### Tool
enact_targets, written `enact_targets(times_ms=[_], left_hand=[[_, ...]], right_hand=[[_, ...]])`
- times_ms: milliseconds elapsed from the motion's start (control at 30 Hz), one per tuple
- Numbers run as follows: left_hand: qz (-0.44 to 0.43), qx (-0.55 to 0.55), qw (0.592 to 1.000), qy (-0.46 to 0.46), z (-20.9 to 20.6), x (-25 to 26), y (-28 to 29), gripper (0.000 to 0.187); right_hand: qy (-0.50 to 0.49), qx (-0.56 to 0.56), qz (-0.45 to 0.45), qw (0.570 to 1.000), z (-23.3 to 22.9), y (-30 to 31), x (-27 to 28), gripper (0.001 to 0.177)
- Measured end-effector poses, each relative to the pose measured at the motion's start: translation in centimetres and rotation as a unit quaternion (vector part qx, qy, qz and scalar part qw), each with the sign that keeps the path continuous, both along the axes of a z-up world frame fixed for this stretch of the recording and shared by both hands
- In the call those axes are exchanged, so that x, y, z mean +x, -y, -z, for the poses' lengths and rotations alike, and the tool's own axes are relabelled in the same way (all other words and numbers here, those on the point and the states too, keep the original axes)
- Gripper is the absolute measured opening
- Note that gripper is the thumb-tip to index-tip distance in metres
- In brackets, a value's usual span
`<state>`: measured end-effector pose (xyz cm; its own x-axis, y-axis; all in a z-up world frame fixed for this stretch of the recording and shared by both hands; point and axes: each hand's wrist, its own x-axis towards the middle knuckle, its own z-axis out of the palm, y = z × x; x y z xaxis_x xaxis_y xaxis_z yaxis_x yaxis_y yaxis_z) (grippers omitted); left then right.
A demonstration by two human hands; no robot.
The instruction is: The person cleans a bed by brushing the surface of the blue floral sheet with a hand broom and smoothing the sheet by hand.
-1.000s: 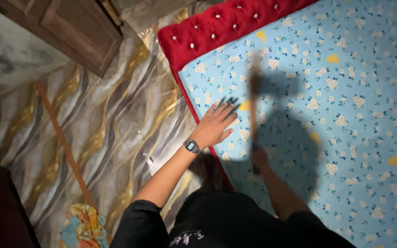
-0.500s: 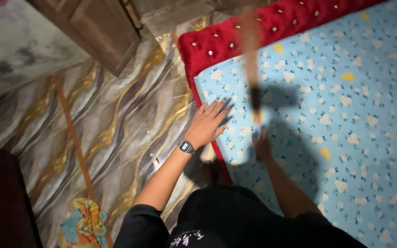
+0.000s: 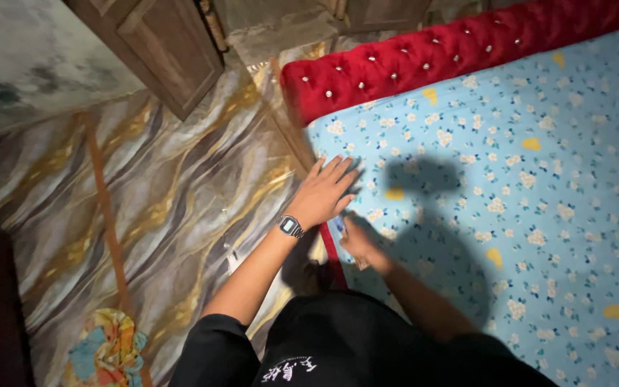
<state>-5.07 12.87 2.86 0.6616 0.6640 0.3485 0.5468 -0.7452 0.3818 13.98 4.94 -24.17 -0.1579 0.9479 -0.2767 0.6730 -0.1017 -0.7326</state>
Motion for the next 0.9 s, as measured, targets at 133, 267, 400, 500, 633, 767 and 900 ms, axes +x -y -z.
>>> enact_targets(times_ms=[133,267,400,500,633,767,900], left_hand=[[0.009,0.006,1.000,-0.003,0.2,1.2,0.0,0.046],[0.027,0.016,0.999,0.016,0.4,2.1,0.3,0.047],[0.016,-0.004,1.000,-0.002,0.6,2.6,1.0,0.046],[0.012,0.008,1.000,0.006,0.8,2.7,1.2,0.044],[0.013,0.004,1.000,0.011,1.1,2.7,1.5,0.043],[0.019,-0.001,1.000,0.015,1.1,2.7,1.3,0.042],[0.020,0.016,0.999,0.021,1.2,2.8,1.3,0.040]], right_hand=[[0.049,-0.040,-0.013,0.998,-5.1,2.2,0.9,0.047],[-0.014,0.026,0.066,0.997,-8.4,1.9,3.6,0.048],[0.055,0.158,0.157,0.973,-5.8,-4.2,7.1,0.035],[-0.035,0.105,0.254,0.961,-4.5,-8.2,8.0,0.038],[0.044,0.042,0.182,0.981,-3.8,-9.2,6.8,0.042],[0.013,0.009,0.074,0.997,-4.3,-3.8,4.3,0.046],[0.121,0.027,-0.016,0.992,-8.6,1.9,4.0,0.040]])
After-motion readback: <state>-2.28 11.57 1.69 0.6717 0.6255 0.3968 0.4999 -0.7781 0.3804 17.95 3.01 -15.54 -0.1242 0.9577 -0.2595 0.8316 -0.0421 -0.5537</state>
